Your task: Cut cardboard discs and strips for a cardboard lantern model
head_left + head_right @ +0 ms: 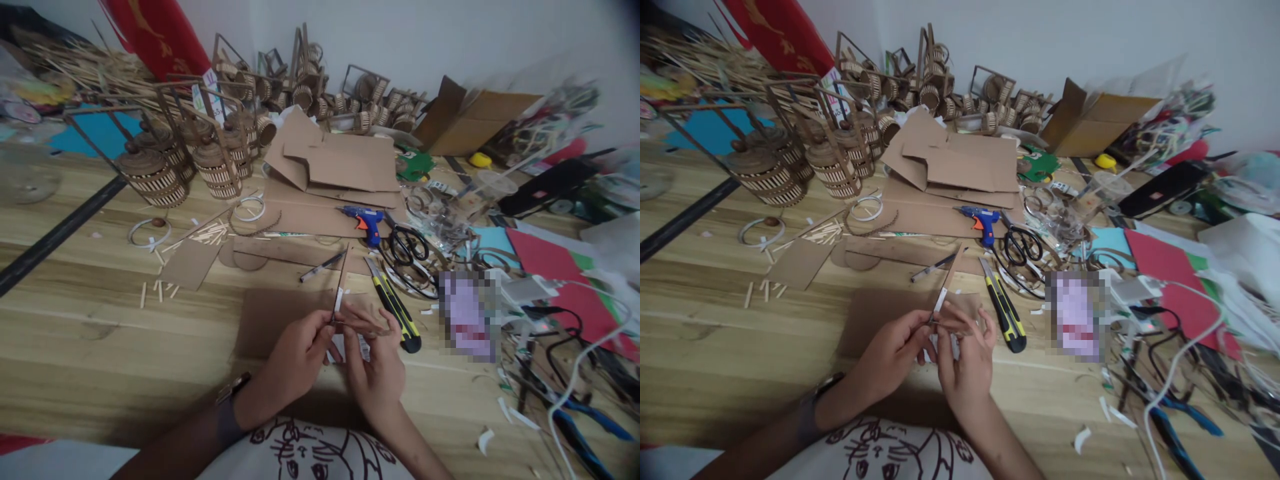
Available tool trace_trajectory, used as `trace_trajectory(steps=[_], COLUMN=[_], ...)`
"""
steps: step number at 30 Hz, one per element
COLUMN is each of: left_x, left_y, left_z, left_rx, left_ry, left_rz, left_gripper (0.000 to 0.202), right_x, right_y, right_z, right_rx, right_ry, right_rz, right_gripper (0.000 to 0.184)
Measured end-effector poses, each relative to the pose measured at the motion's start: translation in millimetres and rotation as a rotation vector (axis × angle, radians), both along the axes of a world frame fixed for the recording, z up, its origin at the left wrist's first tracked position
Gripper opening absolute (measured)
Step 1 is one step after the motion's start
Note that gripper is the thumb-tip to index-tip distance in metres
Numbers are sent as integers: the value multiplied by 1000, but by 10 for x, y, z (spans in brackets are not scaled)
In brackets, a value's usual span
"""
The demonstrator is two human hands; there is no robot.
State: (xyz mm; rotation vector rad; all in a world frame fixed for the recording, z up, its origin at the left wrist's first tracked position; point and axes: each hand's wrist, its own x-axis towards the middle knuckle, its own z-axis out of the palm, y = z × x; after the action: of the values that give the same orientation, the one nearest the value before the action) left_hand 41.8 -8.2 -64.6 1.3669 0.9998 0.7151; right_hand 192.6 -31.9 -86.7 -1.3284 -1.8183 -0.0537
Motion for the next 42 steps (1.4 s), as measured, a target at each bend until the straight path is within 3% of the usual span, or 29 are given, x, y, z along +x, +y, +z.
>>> trace_trajectory(steps=[5,16,24,34,42], left_x=[11,3,7,2,18], left_y=[-10,27,2,-15,4], left_z=[5,35,42,32,5], left_rx=[-13,-62,90,128,-6], left_ry=[5,30,73,54,29], left_rz=[-16,-15,27,22,-3], left_gripper=[34,38,31,31,33], right_x=[27,-21,-61,-12,-2], right_y=[21,-2,2,-16,-5], right_z=[10,20,42,50,28], right_rx=[18,19,59,47,88], right_ry=[29,-60,-64,-119,-112], right_rz=[-67,56,44,-1,58], right_gripper=[14,16,16,18,15])
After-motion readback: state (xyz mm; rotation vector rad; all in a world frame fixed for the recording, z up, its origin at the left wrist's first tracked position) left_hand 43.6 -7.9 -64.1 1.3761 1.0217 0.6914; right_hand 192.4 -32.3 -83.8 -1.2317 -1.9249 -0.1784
